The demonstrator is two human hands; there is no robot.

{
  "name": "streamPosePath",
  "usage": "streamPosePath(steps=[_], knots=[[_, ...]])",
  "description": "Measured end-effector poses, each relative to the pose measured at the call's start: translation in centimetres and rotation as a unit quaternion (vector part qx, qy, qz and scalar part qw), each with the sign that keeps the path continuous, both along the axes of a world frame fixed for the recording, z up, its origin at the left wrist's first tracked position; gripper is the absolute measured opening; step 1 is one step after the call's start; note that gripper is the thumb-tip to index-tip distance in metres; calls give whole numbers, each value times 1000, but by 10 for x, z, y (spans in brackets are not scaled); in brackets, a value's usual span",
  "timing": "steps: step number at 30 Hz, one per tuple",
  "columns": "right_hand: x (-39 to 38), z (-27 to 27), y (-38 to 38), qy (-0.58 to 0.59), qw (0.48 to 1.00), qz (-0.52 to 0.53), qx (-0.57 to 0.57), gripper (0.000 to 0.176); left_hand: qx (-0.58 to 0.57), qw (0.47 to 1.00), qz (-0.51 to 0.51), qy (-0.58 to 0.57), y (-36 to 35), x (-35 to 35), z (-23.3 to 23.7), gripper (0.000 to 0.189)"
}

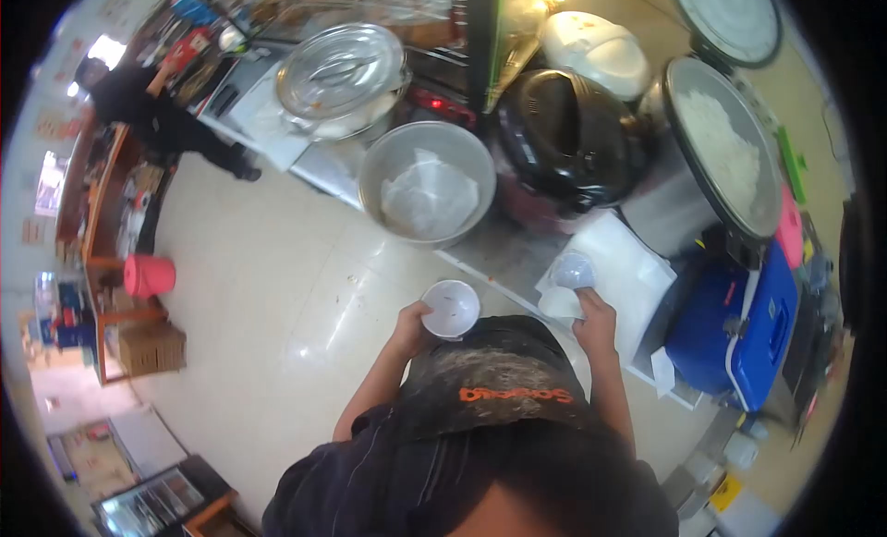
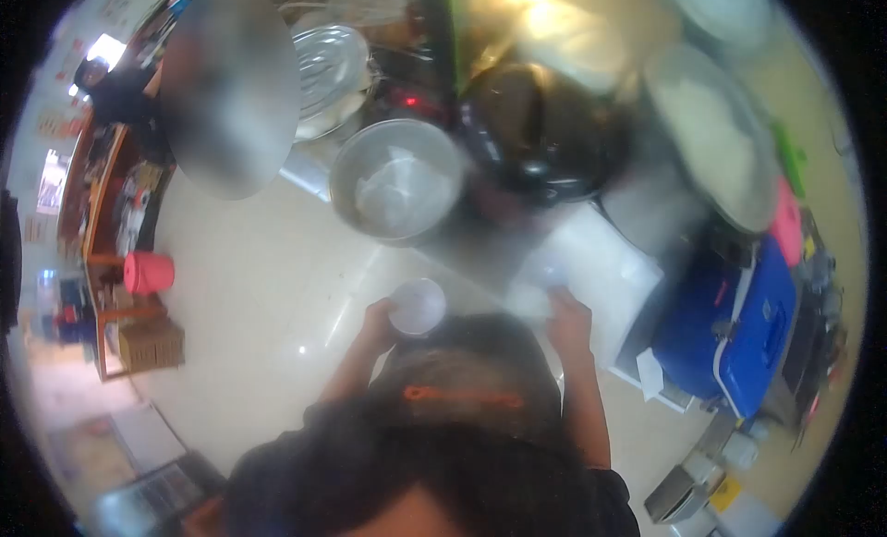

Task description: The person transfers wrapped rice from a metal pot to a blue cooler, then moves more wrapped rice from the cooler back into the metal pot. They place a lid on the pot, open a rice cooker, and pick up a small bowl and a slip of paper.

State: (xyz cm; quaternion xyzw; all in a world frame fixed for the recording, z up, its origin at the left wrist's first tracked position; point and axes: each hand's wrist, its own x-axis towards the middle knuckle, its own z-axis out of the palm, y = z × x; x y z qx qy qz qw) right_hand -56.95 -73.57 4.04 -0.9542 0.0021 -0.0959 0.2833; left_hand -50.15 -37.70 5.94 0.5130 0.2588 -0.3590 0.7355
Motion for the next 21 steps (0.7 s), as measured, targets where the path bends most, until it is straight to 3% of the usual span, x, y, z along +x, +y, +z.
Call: streamPosePath(steps=[3,5,8,12,15,21], knots=[[41,-7,39,-5,997,71,-19,42,67,993,-38,-90,28,0,-11,63],[66,-11,48,-10,994,105,-39,39,-5,996,93,-16,34,4,-8,59],[89,-7,59,-10,992,126,-28,38,-45,985,167,-19,73,4,-24,58],[95,-6,64,10,990,138,-26,37,24,943,330,-26,105,13,6,62],[93,-3,72,33,990,134,-7,35,35,909,409,-66,144,29,-48,58],[68,4,65,61,992,110,3,32,115,879,424,-188,187,141,-65,48]])
